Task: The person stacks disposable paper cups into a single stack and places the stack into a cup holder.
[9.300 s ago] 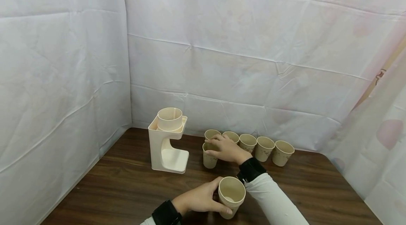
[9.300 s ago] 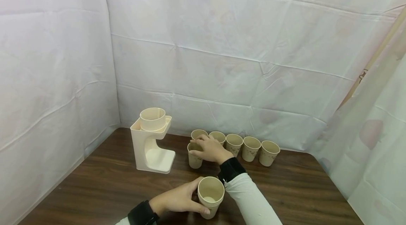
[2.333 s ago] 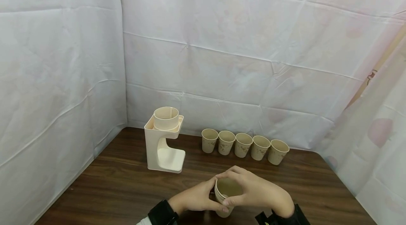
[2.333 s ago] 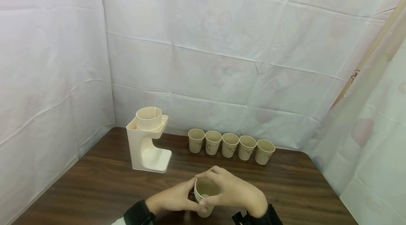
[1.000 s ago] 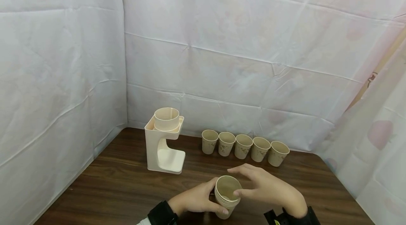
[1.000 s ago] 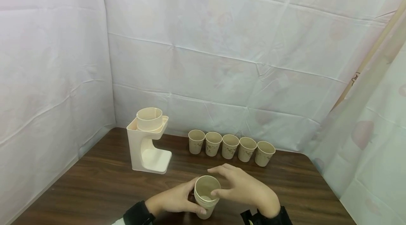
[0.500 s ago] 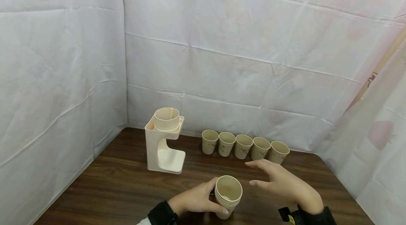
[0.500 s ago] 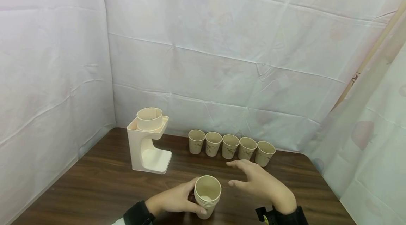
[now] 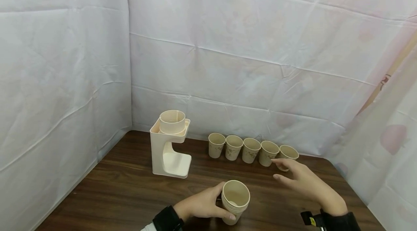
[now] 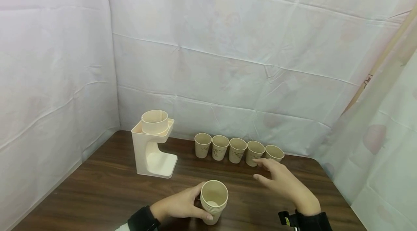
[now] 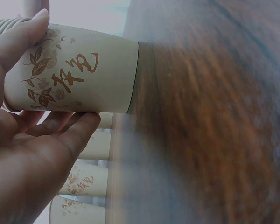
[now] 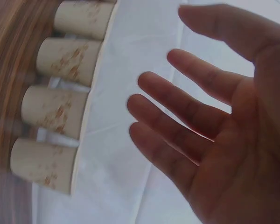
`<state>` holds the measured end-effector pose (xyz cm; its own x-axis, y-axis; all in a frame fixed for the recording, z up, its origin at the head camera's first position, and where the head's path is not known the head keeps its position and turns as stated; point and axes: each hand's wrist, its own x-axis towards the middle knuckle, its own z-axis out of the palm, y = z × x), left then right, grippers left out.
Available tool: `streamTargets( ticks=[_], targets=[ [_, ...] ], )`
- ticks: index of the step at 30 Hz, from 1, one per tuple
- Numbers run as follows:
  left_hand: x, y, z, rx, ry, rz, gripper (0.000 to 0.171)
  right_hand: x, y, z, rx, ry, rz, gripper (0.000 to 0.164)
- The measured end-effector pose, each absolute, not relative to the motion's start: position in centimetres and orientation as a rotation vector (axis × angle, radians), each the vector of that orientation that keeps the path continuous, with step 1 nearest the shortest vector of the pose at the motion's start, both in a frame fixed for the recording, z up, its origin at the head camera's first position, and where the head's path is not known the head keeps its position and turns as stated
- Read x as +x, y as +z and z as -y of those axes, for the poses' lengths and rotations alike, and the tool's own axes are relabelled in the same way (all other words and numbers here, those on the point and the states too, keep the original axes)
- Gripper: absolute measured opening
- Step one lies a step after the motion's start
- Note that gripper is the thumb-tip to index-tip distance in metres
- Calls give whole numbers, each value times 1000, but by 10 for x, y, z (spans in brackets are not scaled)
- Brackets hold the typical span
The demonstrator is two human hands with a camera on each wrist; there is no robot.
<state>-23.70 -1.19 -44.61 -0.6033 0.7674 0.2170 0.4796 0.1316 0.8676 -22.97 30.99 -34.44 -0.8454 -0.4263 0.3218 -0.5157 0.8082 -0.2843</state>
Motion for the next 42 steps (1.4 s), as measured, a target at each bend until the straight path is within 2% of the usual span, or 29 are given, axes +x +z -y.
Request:
streamTargets(
  ticks=[14, 24, 42],
  targets=[
    [-237, -443, 11, 1202, 1444, -2151, 73, -245, -350, -338, 647, 483, 2699, 46],
    [-238, -445, 10, 1218, 1459, -2125, 73, -270, -359, -362, 571, 447, 2564, 45],
    [-237, -445, 12, 1196, 1481, -2072, 72, -303, -372, -384, 509, 486, 2717, 48]
  ],
)
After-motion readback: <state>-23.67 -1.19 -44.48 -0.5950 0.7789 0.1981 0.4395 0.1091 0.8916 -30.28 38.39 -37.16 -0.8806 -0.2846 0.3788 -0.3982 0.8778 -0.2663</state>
